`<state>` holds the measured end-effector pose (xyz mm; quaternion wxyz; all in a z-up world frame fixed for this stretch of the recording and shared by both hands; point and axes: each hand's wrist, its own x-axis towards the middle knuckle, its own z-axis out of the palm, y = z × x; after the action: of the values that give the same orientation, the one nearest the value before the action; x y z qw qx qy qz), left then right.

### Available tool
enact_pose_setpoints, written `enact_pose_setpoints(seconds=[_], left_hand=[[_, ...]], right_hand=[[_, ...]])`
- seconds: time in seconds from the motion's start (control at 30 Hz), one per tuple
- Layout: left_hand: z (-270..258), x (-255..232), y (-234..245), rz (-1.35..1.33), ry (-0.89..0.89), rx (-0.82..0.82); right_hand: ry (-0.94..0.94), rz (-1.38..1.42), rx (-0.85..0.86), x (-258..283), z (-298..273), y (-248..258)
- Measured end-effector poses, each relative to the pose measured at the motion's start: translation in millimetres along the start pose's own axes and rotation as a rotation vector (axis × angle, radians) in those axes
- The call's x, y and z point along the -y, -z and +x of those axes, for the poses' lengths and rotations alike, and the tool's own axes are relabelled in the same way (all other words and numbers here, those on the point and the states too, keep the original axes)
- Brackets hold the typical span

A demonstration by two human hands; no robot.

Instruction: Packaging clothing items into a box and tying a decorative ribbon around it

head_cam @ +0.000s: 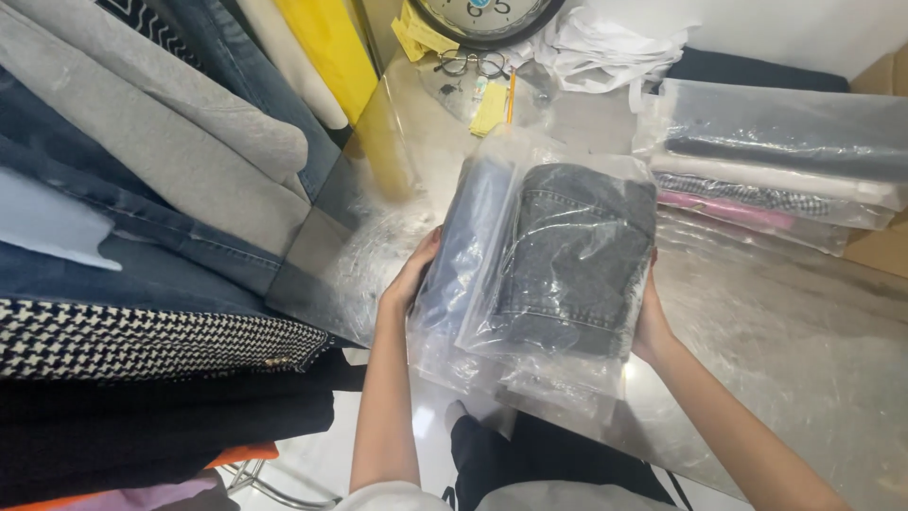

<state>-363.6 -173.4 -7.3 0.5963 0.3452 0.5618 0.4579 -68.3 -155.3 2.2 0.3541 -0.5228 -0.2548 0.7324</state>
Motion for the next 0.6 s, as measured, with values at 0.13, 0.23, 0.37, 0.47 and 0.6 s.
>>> enact_pose_setpoints(seconds=[0.13,0.23,0.37,0.47,0.6], left_hand=[[23.8,29.2,14.5,-0.046,-0.012,-0.018],[46.5,69.8,36.4,-0.024,0.006,-0.008],[55.5,79.4,47.5,0.040,0.015,-0.010],[48.9,68.5,56.7,0.026,0.010,-0.008],[38.3,56.9,72.7,0.031,0.015,-0.018]], right_hand=[[-0.005,-0.024,-0.007,-0.4,0.6,0.2],[-0.007,-0.047,-0.015,-2.1,1.1,-2.7],[-0.006,-0.080,-0.023,-0.9,5.5,-13.5],[-0.004,-0.103,-0.030,-2.5,7.7,-23.3],[-0.011,-0.146,-0.022,-6.6,13.1,-41.9]])
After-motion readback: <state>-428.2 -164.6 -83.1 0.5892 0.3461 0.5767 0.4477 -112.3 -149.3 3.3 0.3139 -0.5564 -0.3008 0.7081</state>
